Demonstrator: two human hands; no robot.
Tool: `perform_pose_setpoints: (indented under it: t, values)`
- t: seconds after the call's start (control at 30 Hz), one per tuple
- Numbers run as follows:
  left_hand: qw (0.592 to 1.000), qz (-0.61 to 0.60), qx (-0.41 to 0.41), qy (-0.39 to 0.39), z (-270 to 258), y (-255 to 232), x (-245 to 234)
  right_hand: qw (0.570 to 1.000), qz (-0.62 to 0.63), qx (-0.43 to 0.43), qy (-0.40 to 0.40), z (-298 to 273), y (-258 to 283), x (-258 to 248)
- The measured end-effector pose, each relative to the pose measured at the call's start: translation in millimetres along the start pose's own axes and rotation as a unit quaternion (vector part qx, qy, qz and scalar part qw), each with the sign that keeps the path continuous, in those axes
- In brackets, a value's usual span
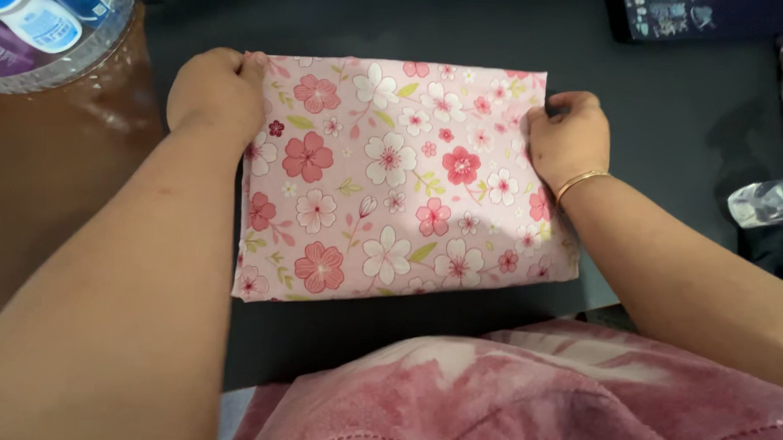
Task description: The person folds a pink floral garment on a dark surface and places it into a gray laundry basket.
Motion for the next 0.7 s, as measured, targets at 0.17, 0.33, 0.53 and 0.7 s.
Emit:
perform_pose_setpoints:
  t: [0.17,0.33,0.53,0.7]
  values:
    - [0.992,-0.003,0.071,-0.103,-4,-22,-24,0.995,0.074,-0.058,-0.019,2,-2,-3]
    - [0.921,-0.177,0.335,-0.094,-75,-101,12,0.954,0.166,-0.249,-0.034,-72,48,-54]
    - [0.911,0.071,0.390,0.118,-155,-146,53,0.910,-0.085,-0.377,0.150,-158,93,-29]
    - [0.931,0.100,0.298,0.184,-137,-138,39,0.894,-0.289,-0.306,0.156,-143,76,-18]
Point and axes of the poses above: each hand's wrist, its own z-axis towards the middle knuckle, its own x-axis out of the palm, y = z × x, the point moved 4 cm from there along z, towards the middle knuckle, and after that the axes turned 5 degrees about x, right-handed, at the moved point
